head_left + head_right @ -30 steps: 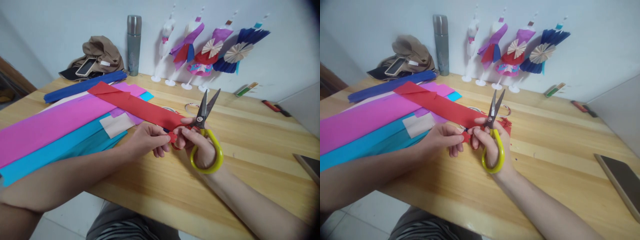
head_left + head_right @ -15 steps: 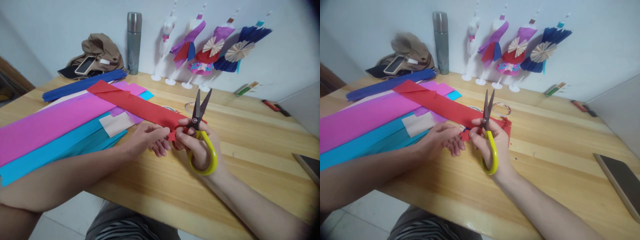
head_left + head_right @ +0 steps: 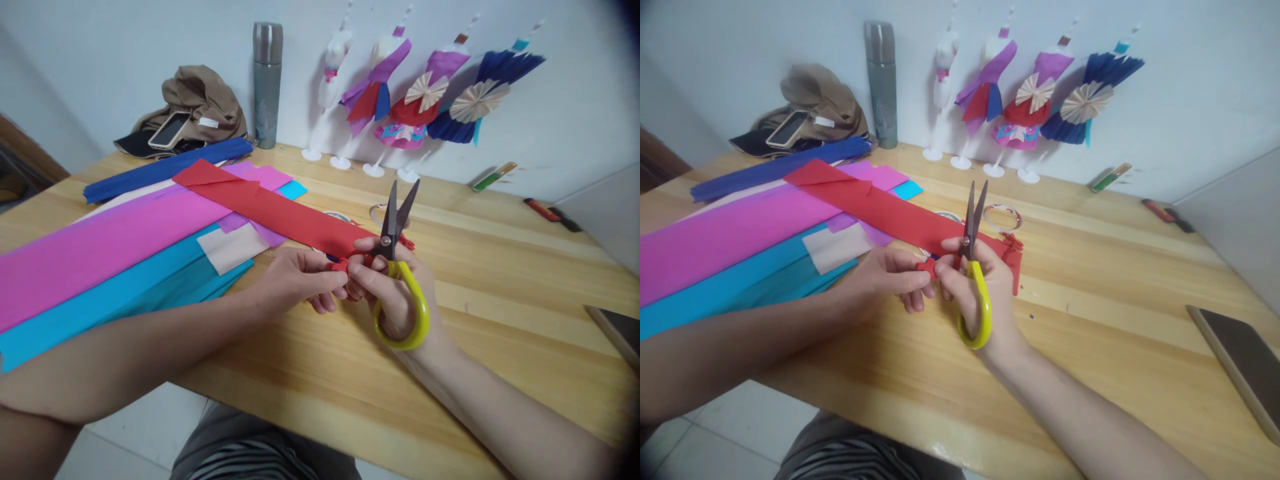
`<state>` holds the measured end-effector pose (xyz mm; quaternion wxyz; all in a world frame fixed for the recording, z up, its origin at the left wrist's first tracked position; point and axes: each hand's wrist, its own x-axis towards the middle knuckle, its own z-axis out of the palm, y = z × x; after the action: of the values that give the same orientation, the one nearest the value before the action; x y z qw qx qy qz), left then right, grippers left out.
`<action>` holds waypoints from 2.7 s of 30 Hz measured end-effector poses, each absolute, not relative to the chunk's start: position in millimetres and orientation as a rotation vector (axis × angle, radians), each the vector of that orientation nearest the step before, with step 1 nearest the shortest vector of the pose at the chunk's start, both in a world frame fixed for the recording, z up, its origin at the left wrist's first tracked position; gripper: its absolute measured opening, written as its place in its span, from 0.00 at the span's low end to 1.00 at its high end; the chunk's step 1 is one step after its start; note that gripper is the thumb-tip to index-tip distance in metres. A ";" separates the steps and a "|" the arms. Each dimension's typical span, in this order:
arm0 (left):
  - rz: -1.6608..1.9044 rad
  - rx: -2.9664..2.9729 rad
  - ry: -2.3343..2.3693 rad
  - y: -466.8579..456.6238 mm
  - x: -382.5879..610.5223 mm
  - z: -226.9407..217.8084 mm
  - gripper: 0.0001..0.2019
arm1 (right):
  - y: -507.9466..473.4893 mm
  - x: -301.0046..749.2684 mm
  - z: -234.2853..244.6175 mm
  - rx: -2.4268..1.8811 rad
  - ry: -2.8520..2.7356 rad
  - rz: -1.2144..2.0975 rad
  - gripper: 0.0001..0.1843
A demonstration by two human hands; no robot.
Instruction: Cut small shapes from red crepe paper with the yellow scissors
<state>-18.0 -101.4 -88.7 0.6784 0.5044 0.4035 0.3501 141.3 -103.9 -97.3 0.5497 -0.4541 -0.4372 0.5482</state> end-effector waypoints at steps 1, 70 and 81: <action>0.803 1.133 0.914 -101.5 -18.1 -90.2 0.13 | -104.1 141.1 -97.1 -1.074 -1.040 1.293 0.17; 0.766 1.151 0.902 -97.2 -20.5 -90.8 0.09 | -95.4 148.4 -79.4 -1.238 -1.152 1.296 0.19; 0.868 1.051 0.920 -98.6 -18.5 -92.1 0.07 | -96.8 148.2 -85.8 -1.259 -1.185 1.294 0.20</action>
<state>-18.5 -98.6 -92.1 0.6807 0.4681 0.4099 0.3867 148.2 -96.8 -85.8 0.4716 -0.5140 -0.4838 0.5286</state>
